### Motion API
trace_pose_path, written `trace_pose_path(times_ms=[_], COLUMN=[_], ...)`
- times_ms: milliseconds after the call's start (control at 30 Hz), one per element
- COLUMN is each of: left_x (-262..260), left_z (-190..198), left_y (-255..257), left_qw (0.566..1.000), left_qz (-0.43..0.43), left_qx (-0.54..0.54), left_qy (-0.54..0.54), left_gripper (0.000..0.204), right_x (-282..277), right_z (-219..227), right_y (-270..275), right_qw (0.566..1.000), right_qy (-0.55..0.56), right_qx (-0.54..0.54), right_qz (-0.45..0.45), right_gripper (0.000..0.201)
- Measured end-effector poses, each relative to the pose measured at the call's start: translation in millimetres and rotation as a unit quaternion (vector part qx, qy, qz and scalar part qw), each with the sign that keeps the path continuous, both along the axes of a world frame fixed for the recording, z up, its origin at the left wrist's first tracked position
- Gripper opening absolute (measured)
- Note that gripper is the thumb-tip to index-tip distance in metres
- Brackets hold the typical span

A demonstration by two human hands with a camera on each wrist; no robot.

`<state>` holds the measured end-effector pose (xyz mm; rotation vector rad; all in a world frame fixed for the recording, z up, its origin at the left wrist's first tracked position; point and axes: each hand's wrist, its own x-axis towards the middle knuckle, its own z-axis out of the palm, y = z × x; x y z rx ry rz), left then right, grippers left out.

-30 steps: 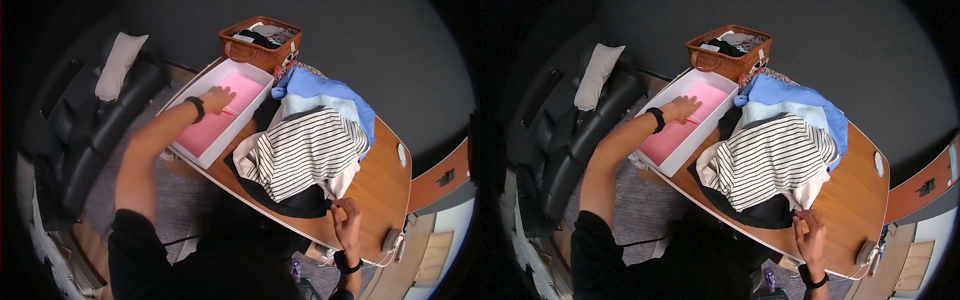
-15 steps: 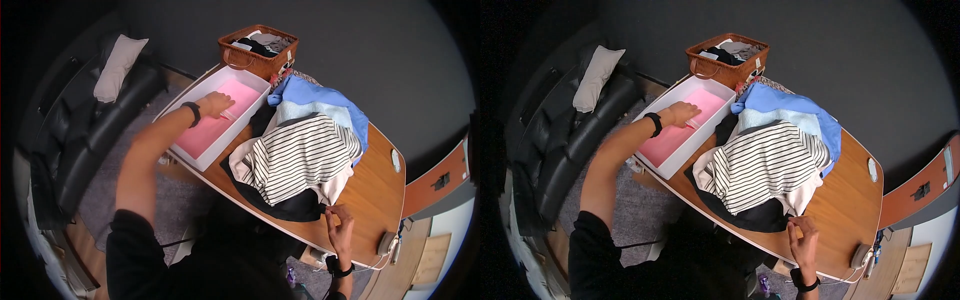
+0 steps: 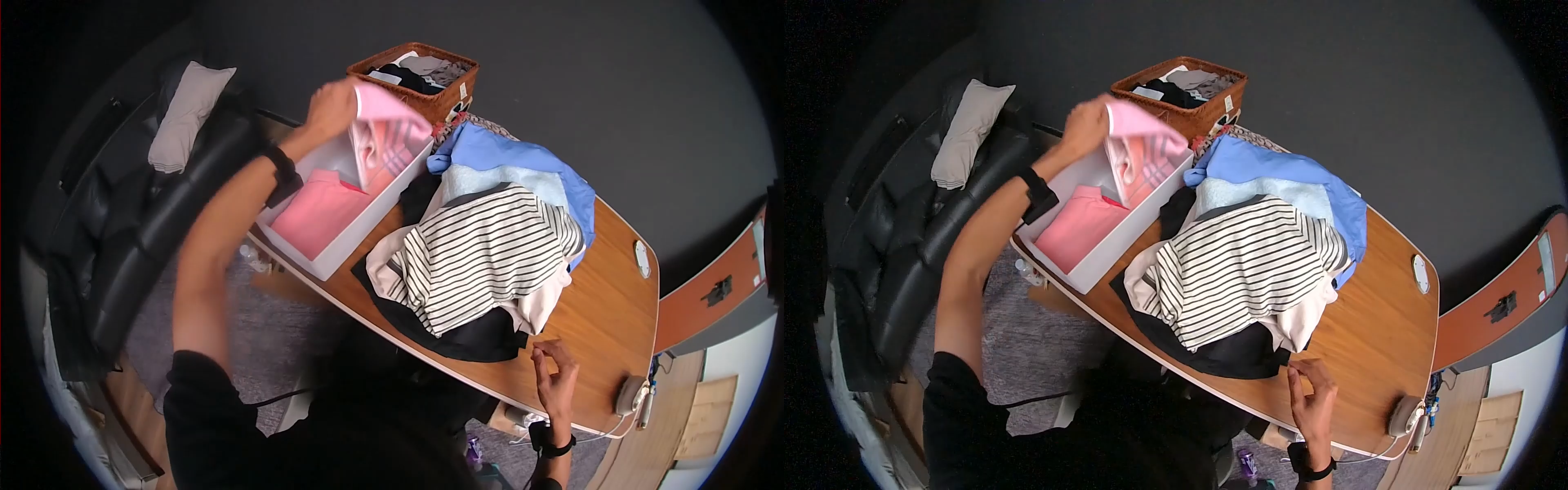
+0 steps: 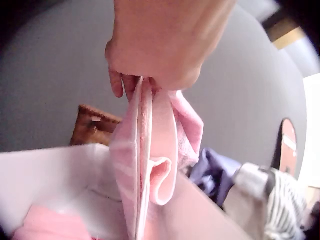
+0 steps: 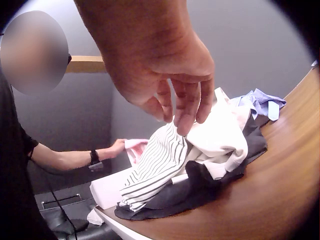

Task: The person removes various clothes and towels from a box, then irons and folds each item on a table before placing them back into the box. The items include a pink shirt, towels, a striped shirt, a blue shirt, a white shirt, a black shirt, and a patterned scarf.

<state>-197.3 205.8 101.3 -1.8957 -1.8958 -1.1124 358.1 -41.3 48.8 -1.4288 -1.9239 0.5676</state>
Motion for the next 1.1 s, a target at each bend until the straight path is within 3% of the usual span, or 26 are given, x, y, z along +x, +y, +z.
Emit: trace_pose_path(times_ms=[133,267,367,500,600,667,733,767,833,900,967,1000,1033,1067,1100], left_x=[15,49,85,128,162,176,181,192,211,210,213,223,221,216,223], left_z=[77,136,160,174,208,231,249,251,239,213,160,135,110,81,75], left_y=[-19,-35,-47,-59,-75,-89,-88,-91,-106,-85,-61,-69,-67,-81,-103], left_qw=[0.99,0.97,0.969,0.959,0.93,0.929,0.878,0.864,0.868,0.882,0.89,0.859,0.785,0.768,0.758], left_qz=[-0.033,-0.092,-0.129,-0.232,-0.293,-0.263,-0.336,-0.325,-0.354,-0.322,-0.28,-0.275,-0.404,-0.385,-0.358], left_qx=[0.118,0.219,0.208,0.101,0.183,0.22,0.26,0.319,0.336,0.343,0.26,0.174,0.085,-0.021,-0.261], left_qy=[-0.075,-0.049,-0.042,-0.13,-0.123,-0.137,-0.222,-0.216,-0.093,0.032,0.249,0.396,0.462,0.511,0.479], left_gripper=[0.029,0.029,0.026,0.024,0.012,0.025,0.027,0.026,0.027,0.025,0.023,0.023,0.021,0.029,0.039], right_x=[4,-3,-5,-4,3,12,15,19,22,23,21,22,23,22,23], right_z=[-7,-2,0,-1,-2,-8,-5,-9,-13,-15,-15,-14,-14,-13,-13], right_y=[3,4,5,-1,-6,-8,-10,-10,-13,-15,-18,-18,-18,-19,-20], right_qw=[0.999,1.0,0.999,0.998,0.999,0.999,0.998,0.998,0.998,0.997,0.997,0.997,0.997,0.997,0.997], right_qy=[0.019,0.025,0.03,0.054,0.046,0.043,0.059,0.058,0.066,0.07,0.075,0.076,0.075,0.074,0.072], right_qx=[-0.026,-0.011,0.008,-0.008,-0.01,0.01,-0.003,0.013,0.014,0.011,-0.001,-0.007,-0.009,-0.012,-0.015], right_qz=[-0.01,0.003,0.015,-0.008,-0.011,-0.005,-0.014,-0.008,-0.014,-0.018,-0.019,-0.018,-0.017,-0.017,-0.016], right_gripper=[0.009,0.01,0.011,0.012,0.012,0.012,0.011,0.011,0.011,0.011,0.011,0.011,0.011,0.012,0.012])
